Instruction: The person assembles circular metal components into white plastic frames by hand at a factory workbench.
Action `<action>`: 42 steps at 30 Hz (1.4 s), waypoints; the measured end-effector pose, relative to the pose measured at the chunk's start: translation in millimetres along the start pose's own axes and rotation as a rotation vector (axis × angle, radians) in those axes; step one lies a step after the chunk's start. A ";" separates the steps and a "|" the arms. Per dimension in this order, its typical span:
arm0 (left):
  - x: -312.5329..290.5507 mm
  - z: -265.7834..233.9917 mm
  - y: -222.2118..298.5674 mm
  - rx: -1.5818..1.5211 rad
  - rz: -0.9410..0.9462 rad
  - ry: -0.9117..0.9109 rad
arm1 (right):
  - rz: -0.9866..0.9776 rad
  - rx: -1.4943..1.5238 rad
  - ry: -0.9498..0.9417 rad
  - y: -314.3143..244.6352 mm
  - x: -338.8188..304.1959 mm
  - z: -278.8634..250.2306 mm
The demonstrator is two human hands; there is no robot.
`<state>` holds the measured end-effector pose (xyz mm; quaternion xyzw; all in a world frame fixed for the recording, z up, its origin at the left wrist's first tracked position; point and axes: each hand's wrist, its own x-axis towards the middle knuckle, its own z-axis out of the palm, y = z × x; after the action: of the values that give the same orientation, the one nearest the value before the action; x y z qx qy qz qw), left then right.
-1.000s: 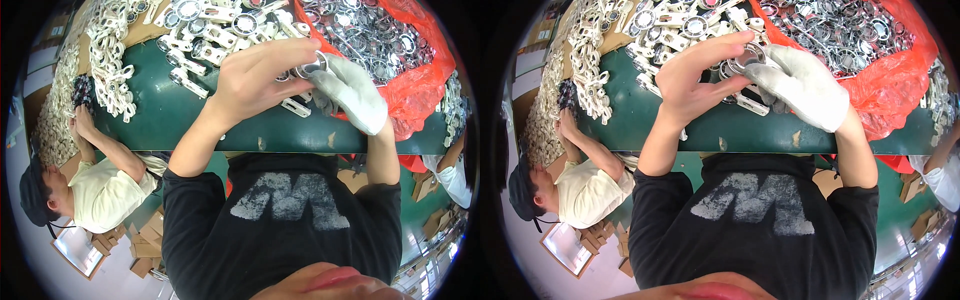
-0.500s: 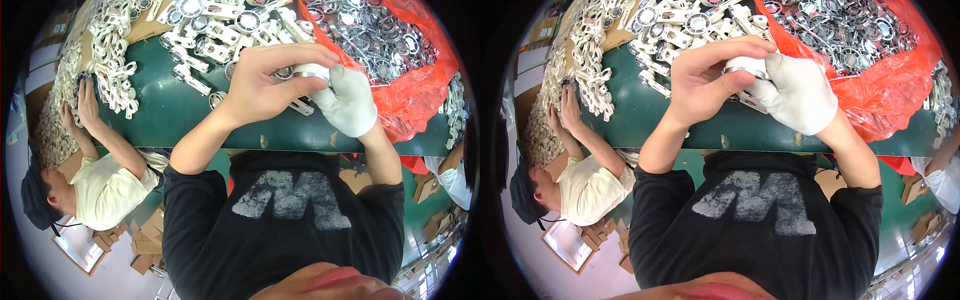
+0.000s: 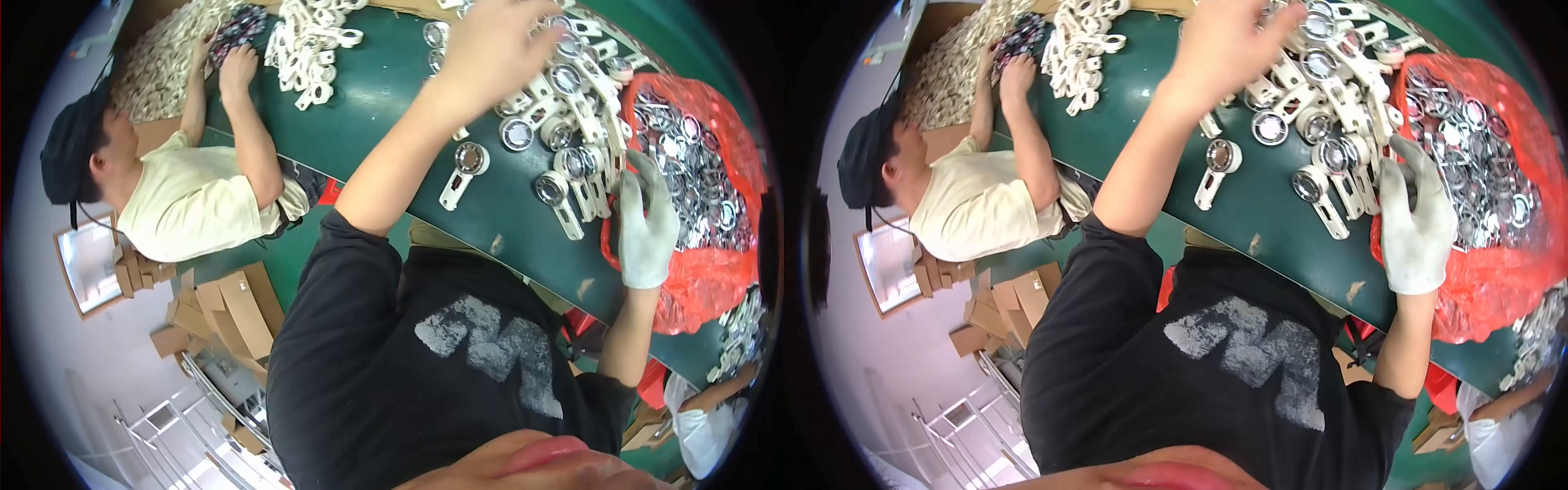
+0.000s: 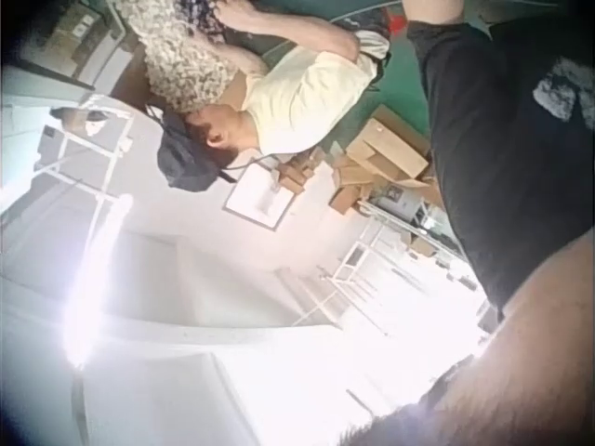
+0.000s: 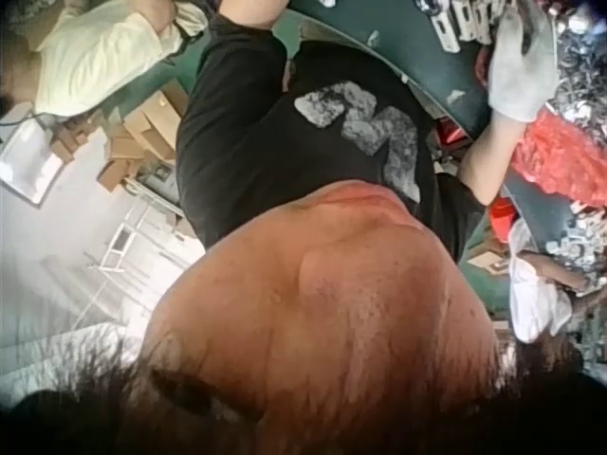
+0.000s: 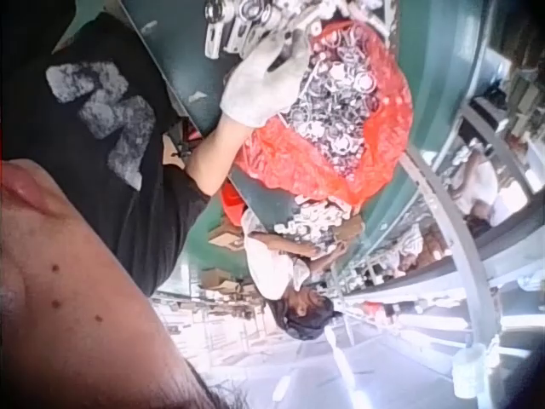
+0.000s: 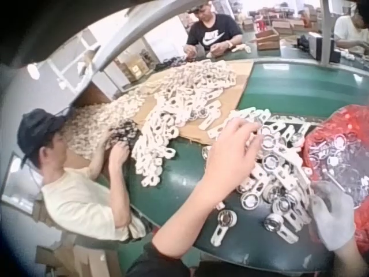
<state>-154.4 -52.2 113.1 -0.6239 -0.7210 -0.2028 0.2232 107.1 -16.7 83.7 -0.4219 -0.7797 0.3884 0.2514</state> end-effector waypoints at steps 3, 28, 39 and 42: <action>-2.1 -9.3 -83.9 -0.201 -0.327 0.168 | -0.050 -0.021 -0.055 -6.0 4.4 5.1; 8.2 -22.5 85.3 -1.131 -0.211 -0.308 | -0.672 -0.170 0.392 -6.7 15.1 -3.5; 27.4 64.7 101.1 -0.409 0.459 -0.366 | -0.017 0.665 0.540 7.3 28.1 -48.9; 32.8 65.7 99.7 -0.449 0.405 -0.404 | 0.055 0.511 0.487 4.0 22.6 -51.3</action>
<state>-64.2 25.8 79.6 -0.8149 -0.5500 -0.1804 -0.0309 134.2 24.2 111.2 -0.4464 -0.5626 0.4657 0.5169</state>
